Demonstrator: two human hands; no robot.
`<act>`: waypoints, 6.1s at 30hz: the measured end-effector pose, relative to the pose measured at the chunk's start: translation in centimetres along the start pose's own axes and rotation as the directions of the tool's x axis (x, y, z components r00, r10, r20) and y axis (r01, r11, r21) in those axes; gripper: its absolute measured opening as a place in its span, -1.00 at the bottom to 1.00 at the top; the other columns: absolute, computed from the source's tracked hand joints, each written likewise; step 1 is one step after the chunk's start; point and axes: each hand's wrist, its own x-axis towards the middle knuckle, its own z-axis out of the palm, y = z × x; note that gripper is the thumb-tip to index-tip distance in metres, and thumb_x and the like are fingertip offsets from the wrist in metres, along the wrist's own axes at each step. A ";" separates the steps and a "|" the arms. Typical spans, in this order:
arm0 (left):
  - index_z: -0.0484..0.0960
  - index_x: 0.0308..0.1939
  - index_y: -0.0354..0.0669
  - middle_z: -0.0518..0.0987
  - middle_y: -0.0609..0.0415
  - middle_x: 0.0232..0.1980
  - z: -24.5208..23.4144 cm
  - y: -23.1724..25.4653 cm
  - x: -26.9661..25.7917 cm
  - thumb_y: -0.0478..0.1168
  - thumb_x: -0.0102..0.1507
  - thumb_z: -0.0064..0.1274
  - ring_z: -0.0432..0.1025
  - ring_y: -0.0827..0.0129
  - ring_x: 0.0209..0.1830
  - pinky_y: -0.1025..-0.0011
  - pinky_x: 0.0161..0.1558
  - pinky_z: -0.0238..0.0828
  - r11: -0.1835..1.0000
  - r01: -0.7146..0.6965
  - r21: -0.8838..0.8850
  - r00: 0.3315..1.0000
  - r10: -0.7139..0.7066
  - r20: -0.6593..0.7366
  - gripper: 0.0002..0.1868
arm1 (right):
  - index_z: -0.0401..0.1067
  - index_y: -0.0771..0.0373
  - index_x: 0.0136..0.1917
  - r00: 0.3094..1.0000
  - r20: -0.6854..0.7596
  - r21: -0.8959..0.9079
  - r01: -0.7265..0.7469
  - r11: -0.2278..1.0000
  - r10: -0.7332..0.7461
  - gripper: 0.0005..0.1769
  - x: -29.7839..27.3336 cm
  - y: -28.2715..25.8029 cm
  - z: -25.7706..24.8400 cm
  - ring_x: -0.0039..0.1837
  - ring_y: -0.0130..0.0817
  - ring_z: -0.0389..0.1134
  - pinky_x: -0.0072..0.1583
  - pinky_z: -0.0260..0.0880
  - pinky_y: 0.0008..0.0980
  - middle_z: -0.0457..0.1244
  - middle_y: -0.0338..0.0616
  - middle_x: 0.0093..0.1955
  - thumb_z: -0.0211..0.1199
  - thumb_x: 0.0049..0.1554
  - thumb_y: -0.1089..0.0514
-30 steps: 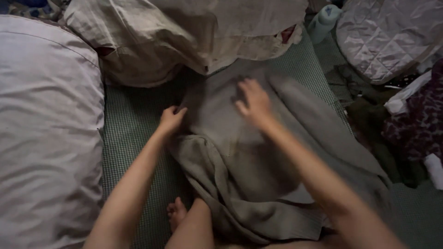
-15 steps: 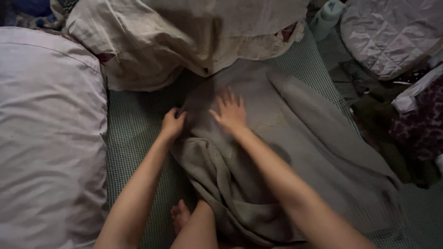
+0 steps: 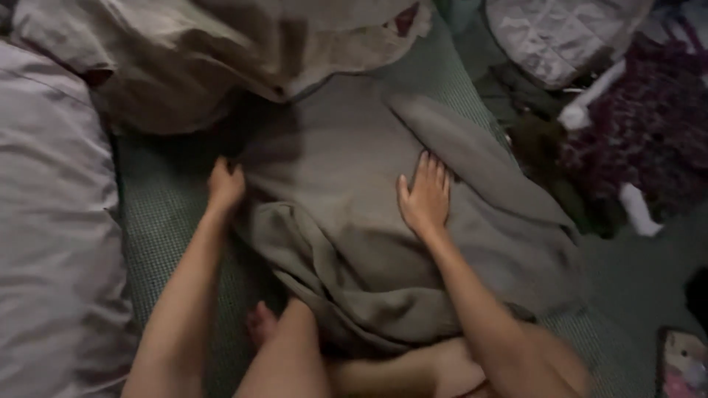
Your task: Fold a grey sweater while sitting on a bed.
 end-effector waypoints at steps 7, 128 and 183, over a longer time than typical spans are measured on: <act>0.46 0.27 -0.32 0.55 -0.38 0.21 -1.3 3.5 -2.1 -0.11 0.36 -0.03 0.43 -0.25 0.24 0.05 0.22 0.36 1.000 -0.020 -0.015 1.000 0.020 0.018 -0.53 | -0.18 0.41 0.66 0.959 0.014 -0.021 -0.283 0.959 0.283 -0.09 -7.7 5.1 -1.5 0.66 0.19 -0.23 0.57 -0.29 0.07 -0.21 0.28 0.67 -0.02 0.31 -0.20; 0.25 0.54 -0.13 0.17 0.04 0.63 16.5 28.5 -32.5 0.19 0.37 -0.10 -0.01 0.12 0.63 -0.02 0.56 -0.20 0.291 -0.956 -0.038 0.237 0.841 0.486 -0.24 | 0.42 0.54 0.27 0.564 0.237 0.419 -0.794 0.441 0.791 -0.34 -22.9 28.3 -8.2 0.15 -0.11 0.40 0.17 0.38 -0.25 0.37 0.17 0.17 0.34 0.17 -0.09; 0.75 -0.09 -0.36 0.73 0.08 -0.26 3.9 21.3 -36.7 -0.20 0.29 0.20 0.50 0.56 -0.26 0.51 -0.18 0.46 0.786 0.194 -0.587 0.647 0.347 0.679 -0.75 | 0.58 0.36 0.00 0.908 0.418 0.590 -0.259 0.765 -0.015 -0.71 -26.7 7.1 -9.5 -0.13 -0.44 0.44 -0.04 0.42 -0.39 0.43 -0.14 -0.14 0.28 0.19 0.07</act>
